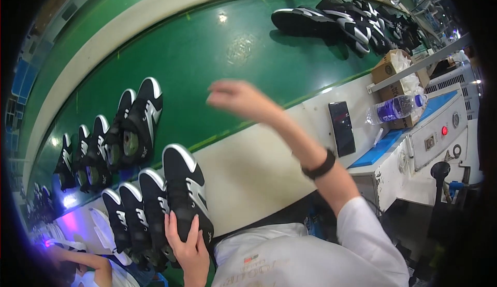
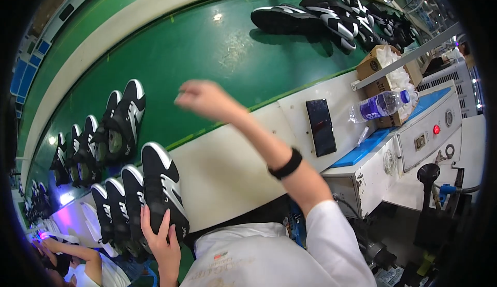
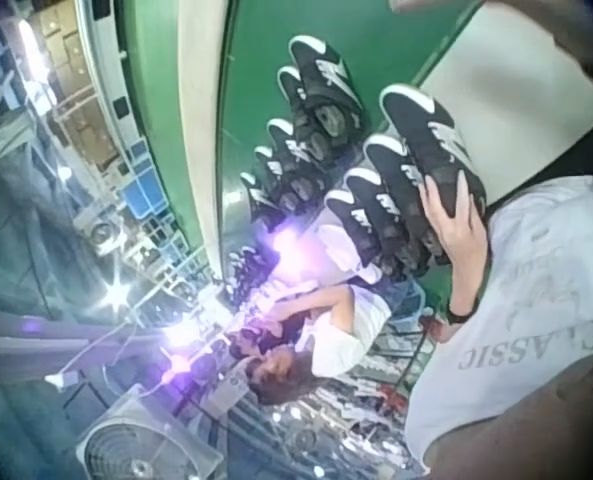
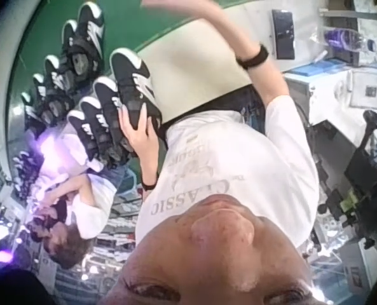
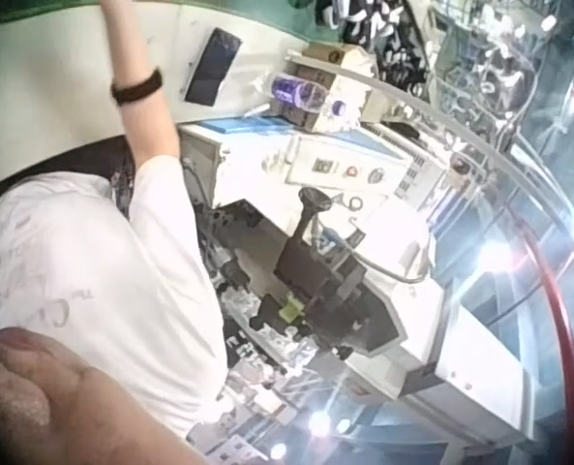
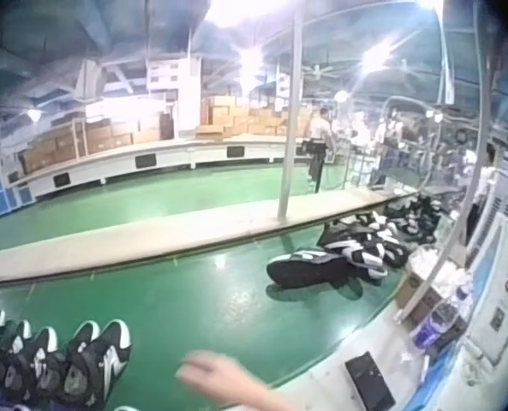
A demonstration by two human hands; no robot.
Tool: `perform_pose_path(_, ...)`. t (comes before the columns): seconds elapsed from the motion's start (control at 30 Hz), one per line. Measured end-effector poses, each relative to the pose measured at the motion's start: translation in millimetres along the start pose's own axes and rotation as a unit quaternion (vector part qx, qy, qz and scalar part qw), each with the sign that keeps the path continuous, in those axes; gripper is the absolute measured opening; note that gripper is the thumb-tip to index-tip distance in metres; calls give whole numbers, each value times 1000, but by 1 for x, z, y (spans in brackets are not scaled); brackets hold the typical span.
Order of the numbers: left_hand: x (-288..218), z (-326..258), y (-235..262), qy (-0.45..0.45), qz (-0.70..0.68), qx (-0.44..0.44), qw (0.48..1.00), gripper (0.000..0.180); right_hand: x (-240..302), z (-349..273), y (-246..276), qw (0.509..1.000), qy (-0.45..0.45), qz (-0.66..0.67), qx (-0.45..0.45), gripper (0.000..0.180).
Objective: Inspecting and preparing sneakers on a conveyor belt in a shoe factory.
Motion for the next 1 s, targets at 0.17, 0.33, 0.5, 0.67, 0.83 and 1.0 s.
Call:
perform_pose_path(0.17, -3, 2, -1, 2, -5, -22, 1000, 33, -94, 85, 164, 888, -11, -361, -285, 56)
perform_pose_path(0.33, -11, 7, 6, -33, -17, -13, 999, 31, -126, 135, 222, 737, -1, -614, -282, 56)
perform_pose_path(0.5, -14, 6, 4, -27, -5, -13, 1000, 30, -134, 158, 232, 665, 6, -705, -246, 72)
perform_pose_path(0.67, -18, 6, 0, -37, -8, -14, 999, 31, -153, 177, 241, 741, -90, -659, -93, 73)
perform_pose_path(0.83, -16, 9, 0, -35, -32, -23, 999, 31, -125, 142, 226, 722, 16, -684, -104, 58)
perform_pose_path(1.0, -7, 15, 2, -32, -6, -40, 999, 25, -69, 67, 183, 741, 141, -651, -87, 56)
Point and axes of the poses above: each hand's wrist, its own z-axis towards the middle knuckle, its own y-axis out of the back of the hand, x = y × z, the point moved 10 cm from there along z, towards the middle knuckle, and after that the axes turned 11 degrees about -z, right-handed, at the moved point
